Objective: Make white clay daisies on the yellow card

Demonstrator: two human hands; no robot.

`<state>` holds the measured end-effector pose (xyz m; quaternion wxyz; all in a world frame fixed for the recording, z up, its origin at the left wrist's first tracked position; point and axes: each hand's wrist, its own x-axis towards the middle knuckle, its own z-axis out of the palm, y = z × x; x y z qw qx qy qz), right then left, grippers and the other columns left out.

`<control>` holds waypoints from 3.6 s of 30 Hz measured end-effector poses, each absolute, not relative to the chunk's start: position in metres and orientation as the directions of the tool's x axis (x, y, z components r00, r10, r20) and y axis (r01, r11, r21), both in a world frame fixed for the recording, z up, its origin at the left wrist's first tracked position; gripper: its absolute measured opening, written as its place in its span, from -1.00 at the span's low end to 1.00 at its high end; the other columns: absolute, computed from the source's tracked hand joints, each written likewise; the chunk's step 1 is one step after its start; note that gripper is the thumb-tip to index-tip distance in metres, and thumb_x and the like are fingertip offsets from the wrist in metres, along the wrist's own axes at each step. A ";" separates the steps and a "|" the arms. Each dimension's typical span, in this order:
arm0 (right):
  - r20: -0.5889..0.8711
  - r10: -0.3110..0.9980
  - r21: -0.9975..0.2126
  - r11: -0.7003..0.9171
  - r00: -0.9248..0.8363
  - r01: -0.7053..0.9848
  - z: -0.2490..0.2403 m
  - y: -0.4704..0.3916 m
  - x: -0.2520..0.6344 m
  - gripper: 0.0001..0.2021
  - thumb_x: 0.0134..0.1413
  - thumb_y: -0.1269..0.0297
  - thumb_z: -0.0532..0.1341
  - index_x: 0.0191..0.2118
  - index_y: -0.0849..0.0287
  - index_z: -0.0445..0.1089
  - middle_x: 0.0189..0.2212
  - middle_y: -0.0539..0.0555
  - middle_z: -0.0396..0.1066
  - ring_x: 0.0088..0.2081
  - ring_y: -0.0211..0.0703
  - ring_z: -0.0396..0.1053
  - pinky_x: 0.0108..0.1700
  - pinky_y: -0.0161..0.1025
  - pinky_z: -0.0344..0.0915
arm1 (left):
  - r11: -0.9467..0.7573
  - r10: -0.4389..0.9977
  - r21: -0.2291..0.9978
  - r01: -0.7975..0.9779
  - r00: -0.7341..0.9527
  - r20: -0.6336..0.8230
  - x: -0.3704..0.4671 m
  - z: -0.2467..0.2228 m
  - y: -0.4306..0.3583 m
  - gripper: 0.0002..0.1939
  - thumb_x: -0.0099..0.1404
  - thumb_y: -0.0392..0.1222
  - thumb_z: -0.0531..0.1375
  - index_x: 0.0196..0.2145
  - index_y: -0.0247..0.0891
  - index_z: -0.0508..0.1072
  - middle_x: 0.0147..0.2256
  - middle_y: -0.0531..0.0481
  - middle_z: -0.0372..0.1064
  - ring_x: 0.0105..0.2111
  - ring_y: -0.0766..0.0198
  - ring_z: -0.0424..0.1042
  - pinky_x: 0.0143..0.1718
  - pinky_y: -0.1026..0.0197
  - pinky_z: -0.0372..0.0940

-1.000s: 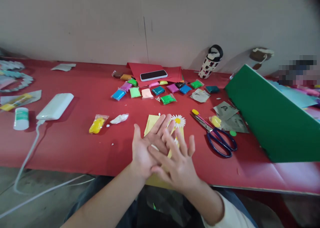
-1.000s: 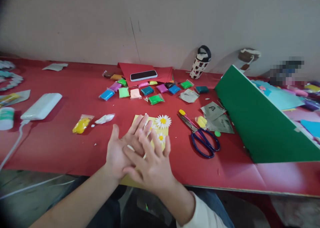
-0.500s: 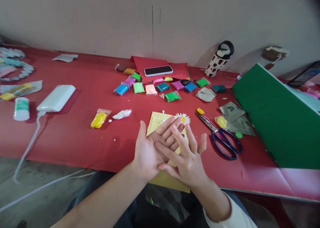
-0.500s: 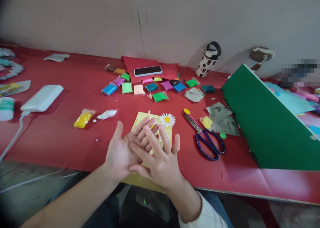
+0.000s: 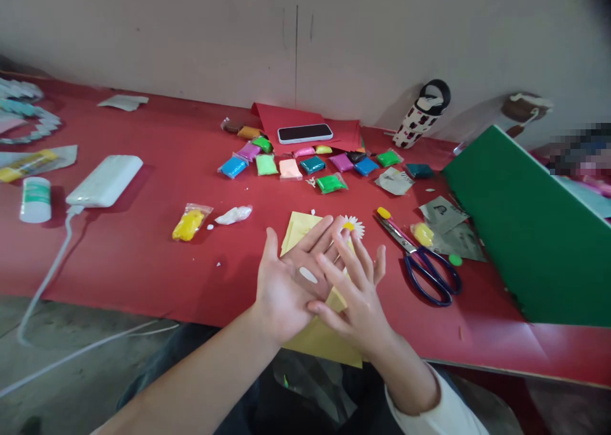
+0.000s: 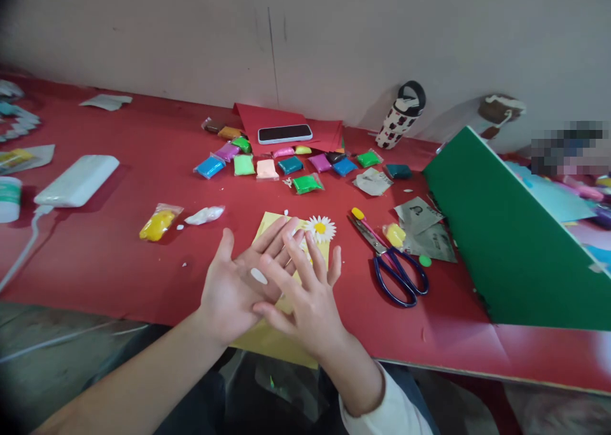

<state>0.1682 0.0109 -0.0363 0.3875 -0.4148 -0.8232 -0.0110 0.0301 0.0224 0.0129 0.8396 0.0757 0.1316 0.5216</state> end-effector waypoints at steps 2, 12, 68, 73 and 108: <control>0.684 0.670 -0.338 0.641 -0.288 0.689 -0.034 0.012 0.168 -0.66 0.17 -0.01 0.16 0.01 -0.01 0.36 0.19 0.14 0.24 0.30 0.16 0.06 0.33 0.22 -0.31 | 0.438 0.898 0.281 -0.854 0.400 -0.184 0.031 0.016 0.023 -0.24 0.38 0.31 -0.25 0.16 -0.30 0.34 0.26 -0.06 0.18 0.28 0.11 0.10 0.27 0.16 0.04; 0.707 0.699 -0.482 0.588 -0.108 0.649 -0.021 0.014 0.168 -0.94 0.10 0.27 0.30 -0.38 -0.06 0.49 -0.13 -0.05 0.46 -0.01 -0.06 0.39 0.21 0.09 -0.09 | 0.424 0.905 0.457 -0.782 0.349 -0.243 0.037 0.016 0.021 -0.29 0.32 0.38 -0.18 0.25 -0.03 0.20 0.31 0.00 0.06 0.26 0.00 0.12 0.23 -0.07 0.11; 0.671 0.734 -0.541 0.582 -0.105 0.606 -0.021 0.016 0.192 -0.87 0.07 0.22 0.30 -0.21 -0.11 0.50 -0.20 -0.07 0.50 -0.14 -0.14 0.45 0.12 0.00 0.04 | 0.376 0.878 0.927 0.001 0.320 -0.357 0.023 0.002 0.021 -0.76 0.16 0.00 0.31 -0.38 -0.23 0.62 -0.39 -0.04 0.59 -0.33 0.19 0.55 -0.23 0.16 0.46; 0.654 0.748 -0.564 0.579 -0.109 0.590 -0.022 0.018 0.195 -0.91 0.08 0.20 0.30 -0.25 -0.06 0.50 -0.18 -0.05 0.51 -0.14 -0.15 0.46 0.12 -0.01 0.03 | 0.483 0.835 0.872 -0.076 0.340 -0.433 0.017 0.002 0.025 -0.77 0.14 -0.02 0.34 -0.37 -0.25 0.62 -0.38 -0.06 0.59 -0.38 0.20 0.57 -0.19 0.12 0.49; 0.597 0.795 -0.676 0.572 -0.110 0.466 -0.022 0.017 0.197 -0.83 0.02 0.17 0.36 -0.21 -0.05 0.50 -0.17 0.01 0.50 -0.11 -0.09 0.45 0.16 0.07 0.01 | -0.608 0.785 0.563 0.560 0.317 0.532 0.008 0.000 0.023 -0.92 0.26 -0.15 0.27 -0.31 -0.18 0.54 -0.38 0.11 0.60 -0.43 0.39 0.57 -0.35 0.42 0.45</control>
